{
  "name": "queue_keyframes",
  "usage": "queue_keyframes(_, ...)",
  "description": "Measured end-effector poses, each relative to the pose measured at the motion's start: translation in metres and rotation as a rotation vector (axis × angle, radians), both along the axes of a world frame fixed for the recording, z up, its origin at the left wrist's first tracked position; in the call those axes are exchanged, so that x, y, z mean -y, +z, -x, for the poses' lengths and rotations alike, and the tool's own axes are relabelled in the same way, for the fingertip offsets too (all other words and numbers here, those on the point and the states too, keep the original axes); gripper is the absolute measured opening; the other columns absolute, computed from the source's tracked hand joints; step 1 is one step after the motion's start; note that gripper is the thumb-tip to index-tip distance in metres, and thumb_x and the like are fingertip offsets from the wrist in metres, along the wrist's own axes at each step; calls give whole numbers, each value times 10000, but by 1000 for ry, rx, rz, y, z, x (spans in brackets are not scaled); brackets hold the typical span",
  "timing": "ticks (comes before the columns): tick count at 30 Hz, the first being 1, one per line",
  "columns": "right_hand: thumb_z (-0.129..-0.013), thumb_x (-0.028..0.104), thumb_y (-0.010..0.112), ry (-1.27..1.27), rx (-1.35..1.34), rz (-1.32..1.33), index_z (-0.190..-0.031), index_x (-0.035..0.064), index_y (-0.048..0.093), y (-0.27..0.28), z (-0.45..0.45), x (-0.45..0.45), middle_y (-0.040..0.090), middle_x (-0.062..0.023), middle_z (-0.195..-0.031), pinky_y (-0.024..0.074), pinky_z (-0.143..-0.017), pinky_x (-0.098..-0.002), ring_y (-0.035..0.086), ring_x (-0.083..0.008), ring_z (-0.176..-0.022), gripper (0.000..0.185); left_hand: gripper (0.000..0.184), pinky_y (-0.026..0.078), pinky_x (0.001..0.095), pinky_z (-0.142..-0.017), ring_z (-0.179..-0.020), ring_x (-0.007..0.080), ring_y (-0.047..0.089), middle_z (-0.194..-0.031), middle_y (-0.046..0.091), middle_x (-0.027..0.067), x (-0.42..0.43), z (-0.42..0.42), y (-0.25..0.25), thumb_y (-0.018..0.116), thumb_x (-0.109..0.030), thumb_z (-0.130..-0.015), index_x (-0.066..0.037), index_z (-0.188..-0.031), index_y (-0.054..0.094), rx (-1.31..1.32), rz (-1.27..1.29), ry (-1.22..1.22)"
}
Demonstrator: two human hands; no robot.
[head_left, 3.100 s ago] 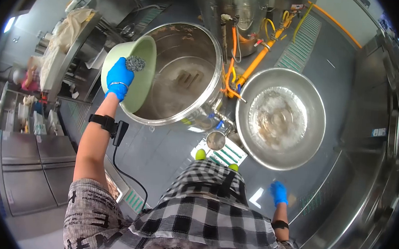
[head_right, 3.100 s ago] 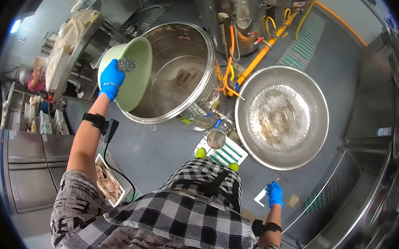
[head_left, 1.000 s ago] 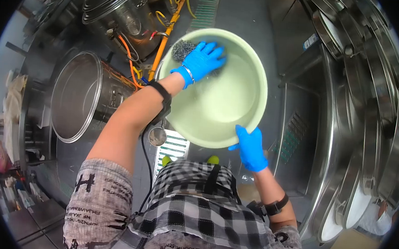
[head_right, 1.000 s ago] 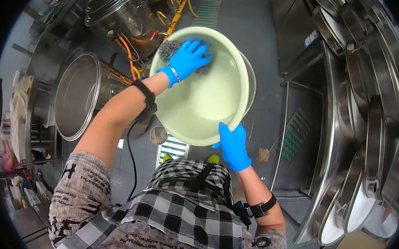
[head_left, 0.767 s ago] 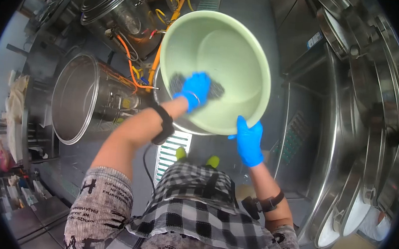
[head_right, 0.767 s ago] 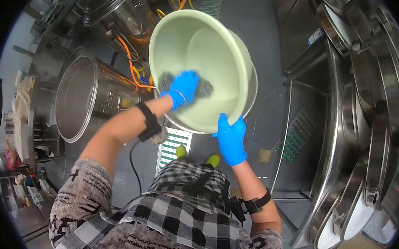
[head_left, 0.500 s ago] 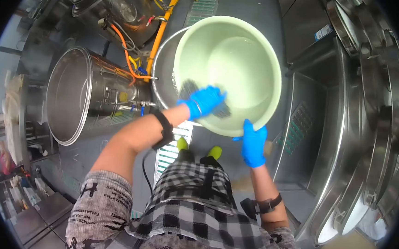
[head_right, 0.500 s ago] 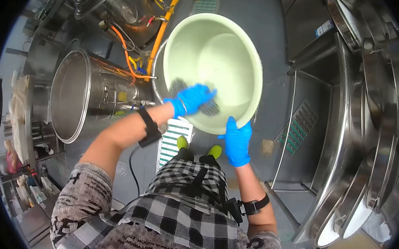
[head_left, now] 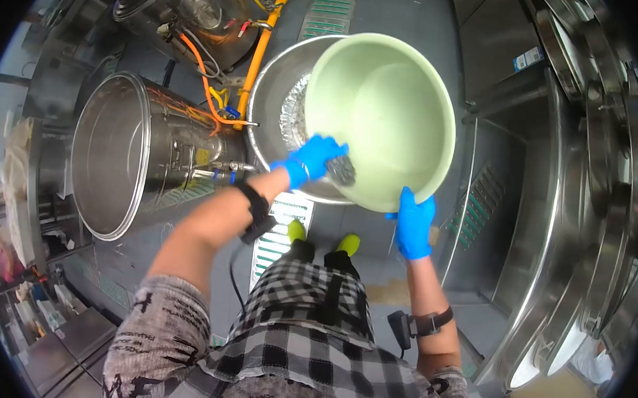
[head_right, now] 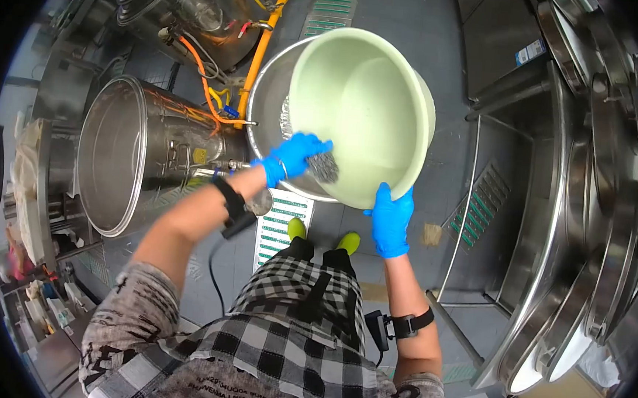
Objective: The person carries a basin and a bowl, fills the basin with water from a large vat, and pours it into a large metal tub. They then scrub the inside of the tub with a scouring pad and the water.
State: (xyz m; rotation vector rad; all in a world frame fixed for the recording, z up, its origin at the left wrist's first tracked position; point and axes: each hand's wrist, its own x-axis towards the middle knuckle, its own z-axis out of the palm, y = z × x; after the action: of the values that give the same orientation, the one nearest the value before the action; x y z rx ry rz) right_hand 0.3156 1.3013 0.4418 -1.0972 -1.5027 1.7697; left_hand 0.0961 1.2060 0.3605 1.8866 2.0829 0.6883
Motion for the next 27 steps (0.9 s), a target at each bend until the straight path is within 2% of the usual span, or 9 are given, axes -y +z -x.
queue_keyframes(3, -779, 107, 448, -21, 40, 11, -1042, 14, 400, -49, 15, -28, 527, -104, -882, 463, -383, -238, 563, -179, -658, 283, 614, 389, 353, -686, -745, 299, 463, -844, 491, 139, 19, -32, -26, 505, 68, -543, -149, -1116, 474, 365, -207, 326)
queue_keyframes(5, -772, 106, 448, -36, 75, 25, -1043, 19, 397, -97, 26, -52, 525, -106, -879, 461, -372, -239, 565, -182, -650, 289, 613, 385, 298, -770, -883, 241, 475, -914, 510, 84, 36, -39, -58, 548, 61, -590, -102, -1166, 412, 533, -273, 500)
queue_keyframes(7, -744, 83, 444, -40, 231, 9, -1138, 70, 304, -156, 39, -74, 510, -110, -910, 475, -355, -268, 562, -184, -649, 419, 515, 404, 279, -770, -870, 197, 497, -953, 519, 65, 53, -47, -119, 577, 28, -654, -49, -1137, 416, 1096, -444, 784)
queue_keyframes(9, -728, 85, 453, -21, 312, 26, -1066, 70, 310, -218, 51, -96, 507, -128, -893, 475, -342, -287, 564, -208, -627, 367, 428, 427, 280, -750, -821, 174, 521, -942, 525, 56, 73, -46, -176, 584, 1, -688, -20, -1089, 435, 1678, -461, 1099)
queue_keyframes(11, -727, 83, 453, -58, 543, 108, -971, 65, 321, -282, 59, -117, 505, -149, -862, 473, -337, -300, 564, -235, -617, 278, 359, 448, 316, -718, -776, 187, 534, -881, 532, 65, 94, -51, -266, 579, 3, -690, -23, -1028, 463, 1770, -509, 1318)
queue_keyframes(14, -725, 84, 457, -45, 675, 55, -947, 52, 316, -362, 68, -142, 507, -168, -834, 471, -325, -334, 564, -261, -619, 265, 319, 465, 348, -680, -737, 214, 539, -829, 534, 81, 126, -63, -395, 573, -1, -690, -21, -991, 471, 2035, -485, 1291)
queue_keyframes(17, -722, 82, 458, -57, 736, -40, -948, 41, 320, -415, 73, -163, 508, -176, -833, 480, -334, -356, 565, -270, -622, 268, 219, 470, 382, -650, -688, 252, 543, -781, 546, 111, 123, -61, -456, 566, -53, -696, -14, -902, 502, 2119, -428, 1327)
queue_keyframes(23, -710, 80, 461, -119, 668, -43, -993, -2, 363, -447, 81, -209, 511, -185, -883, 494, -369, -384, 570, -295, -647, 311, 187, 478, 378, -609, -635, 249, 557, -707, 558, 93, 89, -58, -458, 576, -76, -690, -31, -865, 529, 2257, -339, 1316)
queue_keyframes(27, -701, 78, 455, -238, 660, -21, -1012, -7, 415, -428, 104, -228, 515, -183, -923, 484, -424, -415, 566, -313, -682, 325, 229, 482, 350, -606, -631, 230, 559, -722, 548, 81, 58, -87, -396, 588, -38, -683, -37, -899, 510, 2259, -285, 1206)
